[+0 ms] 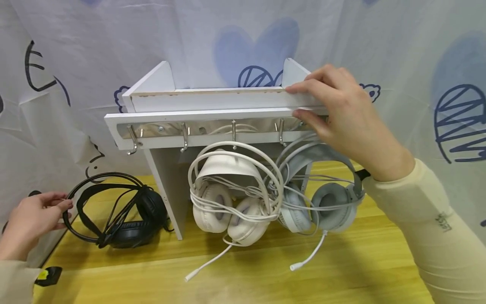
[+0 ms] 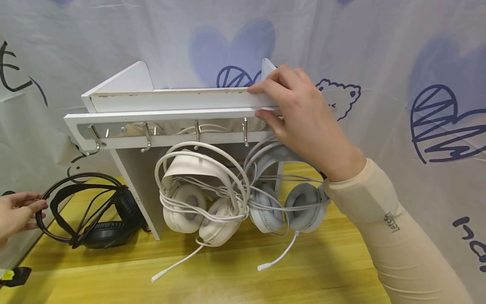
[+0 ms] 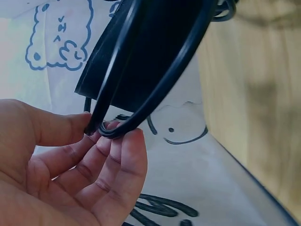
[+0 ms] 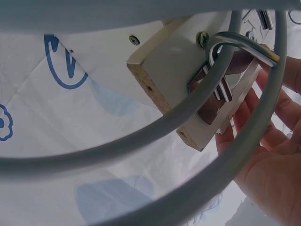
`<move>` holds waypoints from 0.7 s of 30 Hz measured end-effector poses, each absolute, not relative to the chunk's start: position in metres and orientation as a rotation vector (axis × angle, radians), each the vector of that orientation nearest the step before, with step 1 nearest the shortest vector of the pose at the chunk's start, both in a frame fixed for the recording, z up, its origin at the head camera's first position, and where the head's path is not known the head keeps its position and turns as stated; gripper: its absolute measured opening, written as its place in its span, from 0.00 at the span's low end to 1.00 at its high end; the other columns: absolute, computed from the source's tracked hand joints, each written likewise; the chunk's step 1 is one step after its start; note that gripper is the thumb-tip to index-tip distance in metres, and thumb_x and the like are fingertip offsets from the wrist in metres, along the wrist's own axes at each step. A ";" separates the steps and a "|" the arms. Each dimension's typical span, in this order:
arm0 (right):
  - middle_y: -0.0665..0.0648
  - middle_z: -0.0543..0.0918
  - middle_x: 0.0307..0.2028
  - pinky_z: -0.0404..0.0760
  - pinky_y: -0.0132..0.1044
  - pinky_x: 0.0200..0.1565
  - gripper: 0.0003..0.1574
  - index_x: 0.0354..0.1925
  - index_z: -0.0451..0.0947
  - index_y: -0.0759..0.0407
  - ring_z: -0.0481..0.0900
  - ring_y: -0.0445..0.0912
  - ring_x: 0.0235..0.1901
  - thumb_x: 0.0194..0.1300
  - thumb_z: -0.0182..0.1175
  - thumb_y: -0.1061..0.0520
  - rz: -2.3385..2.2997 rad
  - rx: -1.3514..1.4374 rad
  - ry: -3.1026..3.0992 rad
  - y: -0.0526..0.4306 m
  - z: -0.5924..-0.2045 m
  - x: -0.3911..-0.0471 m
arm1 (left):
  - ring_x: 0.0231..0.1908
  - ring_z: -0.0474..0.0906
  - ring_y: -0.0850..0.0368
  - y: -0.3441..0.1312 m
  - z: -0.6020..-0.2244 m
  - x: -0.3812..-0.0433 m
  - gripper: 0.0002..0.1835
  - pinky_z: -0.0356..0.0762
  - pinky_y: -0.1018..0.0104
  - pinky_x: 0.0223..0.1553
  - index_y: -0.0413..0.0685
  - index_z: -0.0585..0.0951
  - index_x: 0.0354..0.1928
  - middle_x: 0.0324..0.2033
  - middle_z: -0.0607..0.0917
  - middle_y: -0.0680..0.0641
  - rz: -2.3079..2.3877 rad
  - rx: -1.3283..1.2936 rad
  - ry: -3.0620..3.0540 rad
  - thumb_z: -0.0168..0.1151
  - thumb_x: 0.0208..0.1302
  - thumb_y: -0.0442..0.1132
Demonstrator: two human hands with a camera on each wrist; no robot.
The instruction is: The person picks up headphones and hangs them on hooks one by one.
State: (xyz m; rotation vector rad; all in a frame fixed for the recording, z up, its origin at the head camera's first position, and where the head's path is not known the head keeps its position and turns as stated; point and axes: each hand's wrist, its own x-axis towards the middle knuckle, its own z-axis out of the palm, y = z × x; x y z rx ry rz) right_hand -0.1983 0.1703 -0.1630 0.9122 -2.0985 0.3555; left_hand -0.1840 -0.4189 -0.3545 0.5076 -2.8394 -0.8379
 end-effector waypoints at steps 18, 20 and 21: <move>0.64 0.79 0.46 0.69 0.48 0.43 0.20 0.54 0.83 0.58 0.72 0.58 0.40 0.62 0.70 0.61 0.335 0.917 -2.089 0.171 -0.163 -0.199 | 0.51 0.74 0.24 -0.393 -0.329 -0.180 0.25 0.53 0.26 0.61 0.33 0.70 0.67 0.54 0.79 0.27 -0.469 0.343 -2.805 0.44 0.79 0.44; 0.64 0.79 0.46 0.70 0.48 0.44 0.21 0.54 0.83 0.58 0.73 0.58 0.41 0.62 0.70 0.61 0.339 0.915 -2.089 0.171 -0.163 -0.198 | 0.48 0.78 0.26 -0.389 -0.327 -0.180 0.24 0.55 0.27 0.59 0.33 0.71 0.67 0.53 0.81 0.28 -0.450 0.316 -2.790 0.45 0.79 0.43; 0.64 0.79 0.46 0.70 0.48 0.44 0.21 0.54 0.83 0.58 0.73 0.58 0.41 0.62 0.70 0.61 0.343 0.912 -2.088 0.170 -0.163 -0.198 | 0.47 0.78 0.27 -0.387 -0.326 -0.179 0.24 0.57 0.28 0.58 0.34 0.71 0.67 0.52 0.82 0.28 -0.441 0.300 -2.783 0.45 0.79 0.43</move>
